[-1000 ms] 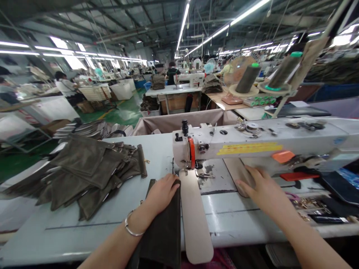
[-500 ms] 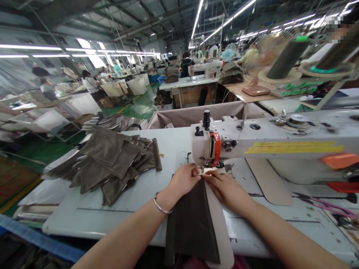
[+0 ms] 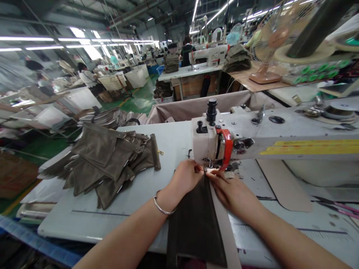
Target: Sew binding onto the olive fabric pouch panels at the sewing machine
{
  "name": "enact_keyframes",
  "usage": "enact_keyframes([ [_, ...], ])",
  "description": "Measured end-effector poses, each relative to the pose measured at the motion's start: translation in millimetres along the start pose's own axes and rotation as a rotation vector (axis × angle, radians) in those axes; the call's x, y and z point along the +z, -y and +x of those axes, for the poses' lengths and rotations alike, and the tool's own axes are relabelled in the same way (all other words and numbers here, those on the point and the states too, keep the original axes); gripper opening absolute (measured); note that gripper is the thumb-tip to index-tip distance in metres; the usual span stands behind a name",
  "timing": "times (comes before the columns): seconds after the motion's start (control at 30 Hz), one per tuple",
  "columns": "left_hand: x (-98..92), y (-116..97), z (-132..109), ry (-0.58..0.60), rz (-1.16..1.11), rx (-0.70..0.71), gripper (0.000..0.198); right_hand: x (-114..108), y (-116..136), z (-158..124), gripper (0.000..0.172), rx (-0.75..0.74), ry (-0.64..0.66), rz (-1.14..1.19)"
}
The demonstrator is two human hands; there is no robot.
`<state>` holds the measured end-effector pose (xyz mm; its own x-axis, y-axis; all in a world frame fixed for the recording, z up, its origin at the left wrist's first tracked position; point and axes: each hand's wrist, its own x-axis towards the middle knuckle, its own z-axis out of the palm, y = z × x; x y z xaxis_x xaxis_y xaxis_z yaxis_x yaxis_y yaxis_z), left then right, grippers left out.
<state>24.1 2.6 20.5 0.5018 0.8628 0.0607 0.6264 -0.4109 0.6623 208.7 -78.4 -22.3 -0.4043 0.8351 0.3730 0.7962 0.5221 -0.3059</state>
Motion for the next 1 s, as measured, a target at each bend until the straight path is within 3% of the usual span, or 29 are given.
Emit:
enact_keyframes([
  [0.5,-0.1,-4.7,1.5,-0.023,0.093,0.006,0.012,1.1,-0.6,-1.1,0.039,0.005,0.005,-0.007],
  [0.6,-0.7,-8.4,-16.3,-0.064,0.238,0.155,0.011,-3.3,1.7,-1.8,0.035,-0.006,-0.004,-0.001],
  [0.73,3.3,-6.8,-43.0,-0.031,0.391,0.397,0.023,-5.3,3.2,-3.3,0.036,-0.004,-0.024,0.000],
  [1.0,10.3,3.1,-47.8,-0.035,0.472,0.426,0.029,-4.4,3.2,-2.9,0.038,-0.016,-0.031,-0.020],
])
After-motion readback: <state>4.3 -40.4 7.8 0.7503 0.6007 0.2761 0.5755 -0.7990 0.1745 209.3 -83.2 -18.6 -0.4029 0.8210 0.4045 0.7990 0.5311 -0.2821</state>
